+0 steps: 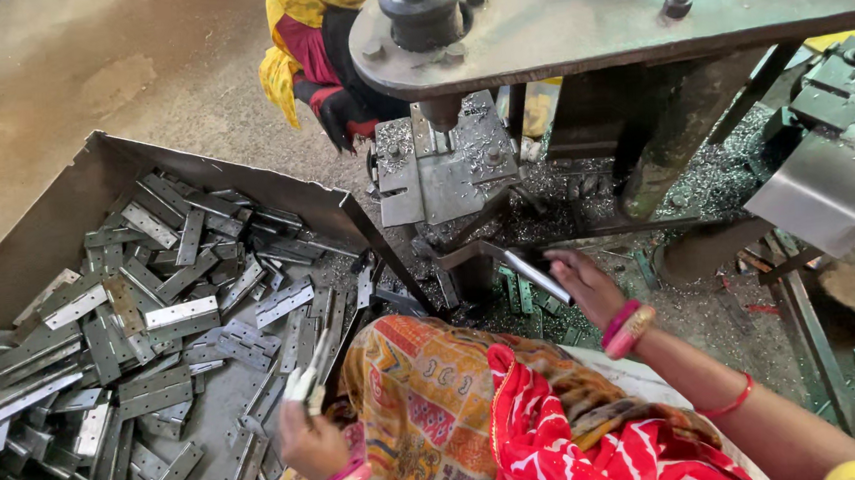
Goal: The person picks metal brackets from a bin and places them under a drill press, operating the lever to drill holes. The person then removes the brackets and repeats the process.
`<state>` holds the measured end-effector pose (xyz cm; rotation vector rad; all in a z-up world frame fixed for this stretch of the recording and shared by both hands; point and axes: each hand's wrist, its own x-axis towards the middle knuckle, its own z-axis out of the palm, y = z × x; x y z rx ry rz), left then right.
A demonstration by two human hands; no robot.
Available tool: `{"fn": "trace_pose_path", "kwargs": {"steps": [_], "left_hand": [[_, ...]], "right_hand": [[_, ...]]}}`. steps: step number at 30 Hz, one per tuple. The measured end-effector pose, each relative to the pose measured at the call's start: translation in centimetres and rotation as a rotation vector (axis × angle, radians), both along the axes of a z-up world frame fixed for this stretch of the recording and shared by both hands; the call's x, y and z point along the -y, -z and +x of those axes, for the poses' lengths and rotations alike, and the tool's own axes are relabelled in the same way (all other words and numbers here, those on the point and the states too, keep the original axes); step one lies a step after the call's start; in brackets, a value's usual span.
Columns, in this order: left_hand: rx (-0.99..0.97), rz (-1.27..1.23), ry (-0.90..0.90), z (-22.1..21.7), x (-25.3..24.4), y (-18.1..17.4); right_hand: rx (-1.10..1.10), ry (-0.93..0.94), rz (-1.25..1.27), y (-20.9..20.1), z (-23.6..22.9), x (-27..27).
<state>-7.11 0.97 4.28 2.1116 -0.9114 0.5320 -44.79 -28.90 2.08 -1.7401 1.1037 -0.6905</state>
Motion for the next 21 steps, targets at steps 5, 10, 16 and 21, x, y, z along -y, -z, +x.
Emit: {"fn": "trace_pose_path", "kwargs": {"steps": [5, 10, 16, 21], "left_hand": [[0.142, 0.011, 0.297, -5.4, 6.9, -3.6], [0.417, 0.107, 0.532, -9.1, 17.0, -7.2], [0.442, 0.388, 0.604, -11.7, 27.0, -7.4], [0.317, 0.331, 0.419, -12.9, 27.2, -6.3]], "right_hand": [[-0.424, -0.341, -0.183, -3.4, 5.8, 1.3], [-0.792, -0.354, -0.07, -5.2, 6.9, 0.9], [-0.794, -0.343, -0.06, -5.5, 6.9, 0.8], [-0.832, -0.374, 0.003, -4.9, 7.4, 1.8]]}}
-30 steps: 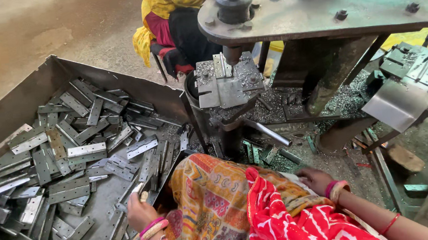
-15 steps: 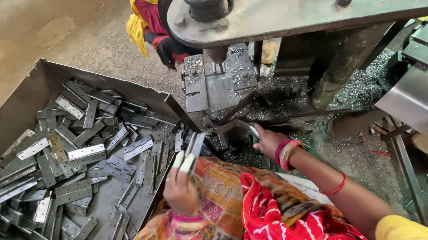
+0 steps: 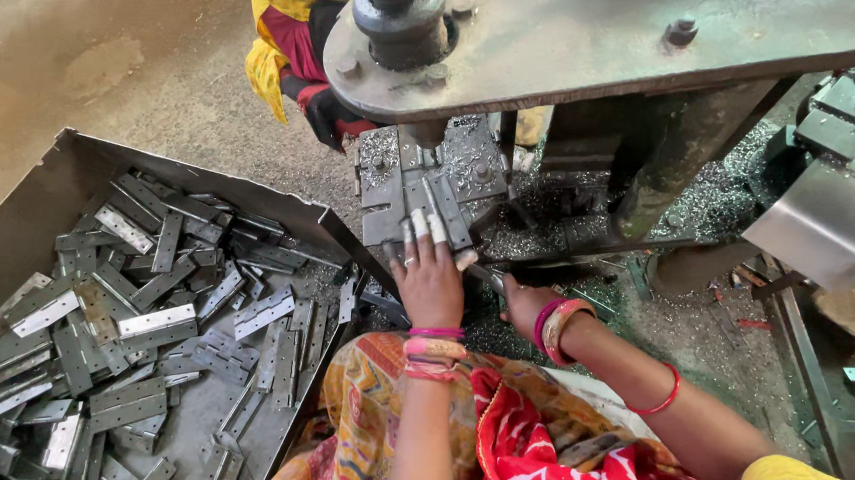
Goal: The person picks metal brackets from a bin and places them under a drill press, operating the lever to drill holes. The person then removes the brackets and repeats the process.
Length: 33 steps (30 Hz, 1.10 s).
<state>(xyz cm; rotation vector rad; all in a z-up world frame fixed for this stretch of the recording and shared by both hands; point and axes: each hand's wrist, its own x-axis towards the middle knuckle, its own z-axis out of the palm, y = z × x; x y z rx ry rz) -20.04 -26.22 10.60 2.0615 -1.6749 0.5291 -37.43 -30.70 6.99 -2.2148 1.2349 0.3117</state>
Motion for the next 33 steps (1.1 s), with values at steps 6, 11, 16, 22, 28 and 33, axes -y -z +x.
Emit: {"fn": "trace_pose_path", "kwargs": {"steps": [6, 11, 16, 22, 28, 33], "left_hand": [[-0.024, 0.102, -0.114, 1.3, 1.8, 0.1], [-0.052, 0.027, -0.085, 1.4, 2.6, 0.0], [-0.129, 0.135, -0.133, 0.6, 3.6, 0.0], [-0.083, 0.167, -0.173, 0.2, 4.8, 0.4], [-0.023, 0.1, -0.202, -0.4, 3.7, 1.6], [0.017, 0.107, -0.221, -0.4, 4.2, 1.2]], "right_hand": [[-0.027, -0.008, -0.04, 1.0, 0.1, 0.2], [-0.027, 0.008, -0.086, 0.8, -0.2, -0.3], [-0.036, -0.01, -0.081, 0.4, -0.1, -0.3], [-0.009, 0.003, -0.05, -0.5, -0.3, -0.6], [0.029, 0.017, -0.094, 1.0, -0.8, -0.3], [0.212, 0.138, -0.064, 8.4, -3.0, -2.3]]}}
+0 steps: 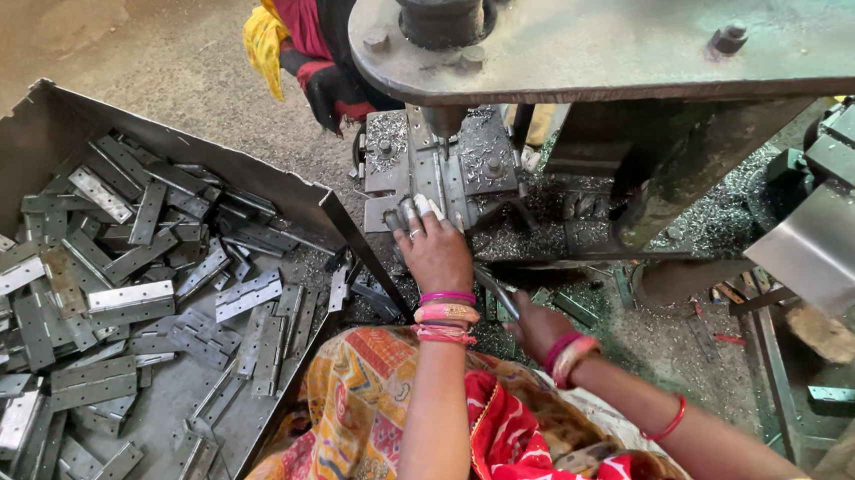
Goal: The person picks metal brackets from a bin and places them under a drill press, operating the lever to drill holes. The person then removes the brackets and repeats the process.
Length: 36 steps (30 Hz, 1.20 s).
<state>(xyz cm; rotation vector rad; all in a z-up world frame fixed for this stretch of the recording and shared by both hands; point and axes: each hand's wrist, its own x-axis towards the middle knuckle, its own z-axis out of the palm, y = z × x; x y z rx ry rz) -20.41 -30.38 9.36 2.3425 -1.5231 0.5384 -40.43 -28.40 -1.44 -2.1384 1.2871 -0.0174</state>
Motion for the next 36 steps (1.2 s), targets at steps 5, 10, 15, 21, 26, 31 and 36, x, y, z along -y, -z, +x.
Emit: {"fn": "trace_pose_path", "kwargs": {"steps": [5, 10, 15, 21, 26, 31, 36], "left_hand": [[0.003, -0.109, 0.009, 1.4, -0.3, -0.8], [-0.07, -0.026, 0.095, 1.4, -2.1, -0.6], [0.009, -0.018, 0.044, 1.0, 0.0, 0.1], [-0.104, 0.144, 0.049, 2.3, 2.6, 0.1], [-0.034, -0.062, 0.091, 2.4, 0.5, 0.5], [-0.094, 0.039, 0.084, 2.6, 1.6, 0.5], [-0.107, 0.029, 0.093, 3.0, 4.3, 0.3]], "right_hand": [[0.167, 0.09, -0.114, 9.2, -0.4, -2.6], [0.125, 0.039, -0.027, 7.7, -0.8, -2.3], [-0.123, 0.014, -0.007, 2.7, -0.5, 0.4], [0.1, 0.088, -0.047, 8.0, -0.6, -1.8], [0.155, 0.097, -0.039, 9.9, -0.5, -3.0], [-0.148, 0.033, 0.048, 3.0, -0.5, -0.3], [-0.026, 0.026, -0.032, 3.5, -0.2, -0.1]]}}
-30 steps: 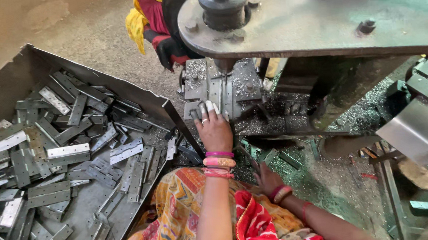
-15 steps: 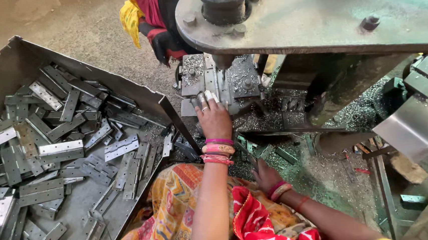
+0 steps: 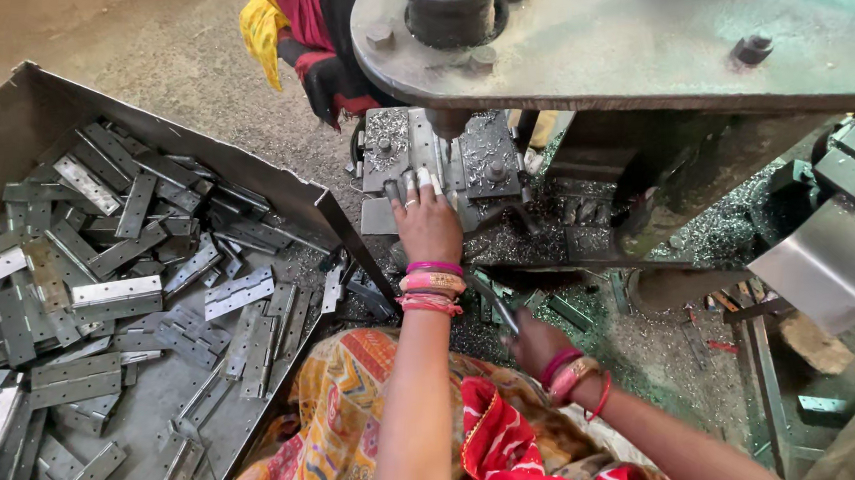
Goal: The person picks metal brackets from a bin and places them under a drill press, operating the lever to drill holes. The person then removes the brackets and repeats the process.
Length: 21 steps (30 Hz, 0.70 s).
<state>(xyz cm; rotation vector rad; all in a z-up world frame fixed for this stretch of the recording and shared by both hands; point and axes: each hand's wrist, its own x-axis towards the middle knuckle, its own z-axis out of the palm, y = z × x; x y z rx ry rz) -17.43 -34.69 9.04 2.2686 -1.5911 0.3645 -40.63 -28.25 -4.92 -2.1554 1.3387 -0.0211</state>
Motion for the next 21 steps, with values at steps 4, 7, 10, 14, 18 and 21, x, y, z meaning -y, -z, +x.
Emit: {"fn": "trace_pose_path", "kwargs": {"steps": [4, 7, 10, 14, 18, 21], "left_hand": [[-0.035, -0.05, 0.009, 0.0, -0.2, -0.1], [-0.031, -0.045, 0.014, 0.2, -1.1, -0.1], [0.013, -0.008, 0.019, 0.9, -0.2, -0.7], [0.015, 0.099, 0.02, 1.8, 1.0, -0.9], [0.008, 0.088, 0.037, 2.9, 2.6, -0.9], [0.031, 0.013, 0.046, 3.1, 2.8, -0.6]], "right_hand": [[0.187, 0.089, -0.049, 5.4, 0.0, -2.0], [0.169, 0.077, -0.043, 6.4, -0.3, -2.7], [0.075, 0.083, 0.113, 3.5, -0.2, -1.0], [-0.072, 0.006, 0.072, 0.0, -1.1, -0.1], [-0.01, 0.054, 0.103, 2.6, -0.6, -0.5], [0.057, 0.101, 0.011, 6.6, 0.3, -2.0]]}}
